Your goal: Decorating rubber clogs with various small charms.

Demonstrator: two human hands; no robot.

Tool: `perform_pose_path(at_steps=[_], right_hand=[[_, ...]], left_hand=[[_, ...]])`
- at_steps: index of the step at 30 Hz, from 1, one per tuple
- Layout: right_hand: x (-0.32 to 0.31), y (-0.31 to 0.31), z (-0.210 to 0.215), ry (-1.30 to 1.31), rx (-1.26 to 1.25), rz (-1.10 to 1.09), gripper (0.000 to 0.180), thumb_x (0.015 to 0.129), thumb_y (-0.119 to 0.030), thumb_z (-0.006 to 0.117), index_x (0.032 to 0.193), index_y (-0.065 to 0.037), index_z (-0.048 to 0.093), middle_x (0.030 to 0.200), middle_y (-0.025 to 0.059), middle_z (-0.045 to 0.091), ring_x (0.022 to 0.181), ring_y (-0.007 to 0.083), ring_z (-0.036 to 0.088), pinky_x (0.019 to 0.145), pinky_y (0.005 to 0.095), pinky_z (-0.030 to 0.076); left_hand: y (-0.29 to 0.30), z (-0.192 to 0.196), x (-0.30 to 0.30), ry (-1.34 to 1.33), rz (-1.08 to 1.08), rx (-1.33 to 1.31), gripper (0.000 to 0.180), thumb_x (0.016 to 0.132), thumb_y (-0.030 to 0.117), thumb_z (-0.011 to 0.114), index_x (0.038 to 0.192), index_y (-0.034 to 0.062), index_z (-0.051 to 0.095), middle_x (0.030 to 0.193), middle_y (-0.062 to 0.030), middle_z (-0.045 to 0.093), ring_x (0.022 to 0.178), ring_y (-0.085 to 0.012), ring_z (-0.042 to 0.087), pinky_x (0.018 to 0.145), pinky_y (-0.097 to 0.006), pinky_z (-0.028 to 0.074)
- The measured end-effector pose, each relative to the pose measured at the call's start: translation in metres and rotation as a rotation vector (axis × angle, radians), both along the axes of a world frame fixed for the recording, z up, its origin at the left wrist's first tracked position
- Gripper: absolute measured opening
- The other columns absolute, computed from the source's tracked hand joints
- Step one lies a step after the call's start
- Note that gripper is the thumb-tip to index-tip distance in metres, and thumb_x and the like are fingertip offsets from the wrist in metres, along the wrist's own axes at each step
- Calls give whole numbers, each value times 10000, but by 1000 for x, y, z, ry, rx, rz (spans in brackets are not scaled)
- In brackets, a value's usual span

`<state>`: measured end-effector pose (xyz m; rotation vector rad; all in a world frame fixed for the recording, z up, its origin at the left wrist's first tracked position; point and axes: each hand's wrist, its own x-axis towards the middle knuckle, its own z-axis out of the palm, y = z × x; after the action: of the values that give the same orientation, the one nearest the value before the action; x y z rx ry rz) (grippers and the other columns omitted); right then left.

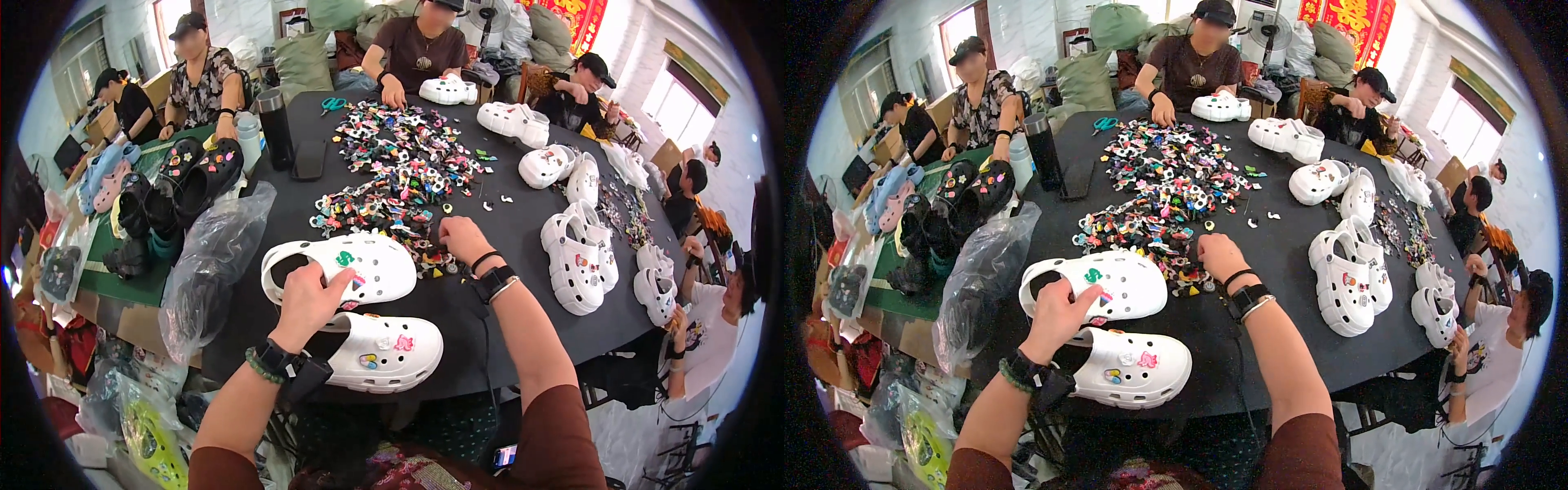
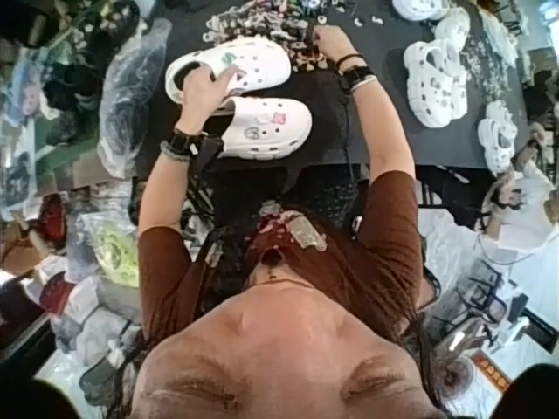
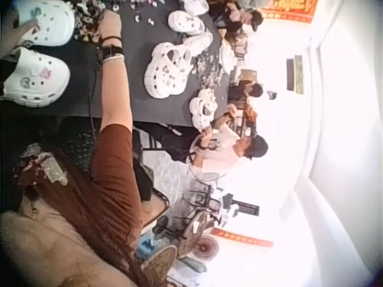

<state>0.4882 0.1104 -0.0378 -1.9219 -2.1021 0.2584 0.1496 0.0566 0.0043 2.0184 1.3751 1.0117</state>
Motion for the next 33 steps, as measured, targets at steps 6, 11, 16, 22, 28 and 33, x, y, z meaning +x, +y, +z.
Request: perform_pose_path(at_steps=[6, 11, 16, 22, 28, 33], right_hand=[[4, 6, 6, 48, 63, -10, 179, 809, -122, 719, 958, -58, 641, 928, 186, 655, 908, 384, 636, 804, 461, 513], [-25, 17, 4, 78, 57, -29, 273, 838, -228, 737, 1031, -59, 645, 979, 190, 649, 974, 375, 622, 852, 457, 500], [-21, 20, -2, 132, -40, -98, 268, 794, -191, 773, 990, -52, 655, 963, 173, 653, 1000, 366, 613, 870, 442, 497], [-8, 4, -3, 162, 81, -138, 134, 809, -139, 716, 910, -52, 696, 884, 133, 709, 888, 329, 672, 809, 435, 528], [12, -22, 4, 877, 106, -154, 169, 929, -172, 653, 1002, -21, 668, 895, 70, 709, 813, 155, 662, 744, 277, 518], [-9, -53, 43, 1481, -226, -184, 196, 992, -161, 590, 1161, -61, 590, 1027, 71, 692, 860, 128, 642, 743, 269, 507]], left_hand=[[0, 0, 1, 17, 8, 8, 489, 839, 371, 746, 679, -69, 604, 601, -213, 594, 561, -360, 598, 548, -443, 449], [-1, 0, 0, 27, 23, -5, 489, 837, 369, 747, 670, -67, 602, 603, -215, 596, 562, -364, 598, 546, -444, 450], [-3, 1, 1, -8, 13, -10, 489, 834, 369, 749, 669, -67, 604, 606, -220, 598, 562, -369, 600, 536, -440, 451], [-2, 2, 0, 66, 2, 34, 450, 853, 340, 748, 720, -74, 632, 632, -202, 630, 556, -313, 626, 532, -402, 466], [0, -2, 2, -10, -14, 28, 480, 840, 354, 746, 663, -68, 602, 597, -217, 595, 557, -365, 601, 544, -442, 453], [0, -2, -2, 0, 2, 37, 481, 840, 356, 745, 663, -68, 603, 600, -215, 595, 560, -364, 598, 548, -442, 452]])
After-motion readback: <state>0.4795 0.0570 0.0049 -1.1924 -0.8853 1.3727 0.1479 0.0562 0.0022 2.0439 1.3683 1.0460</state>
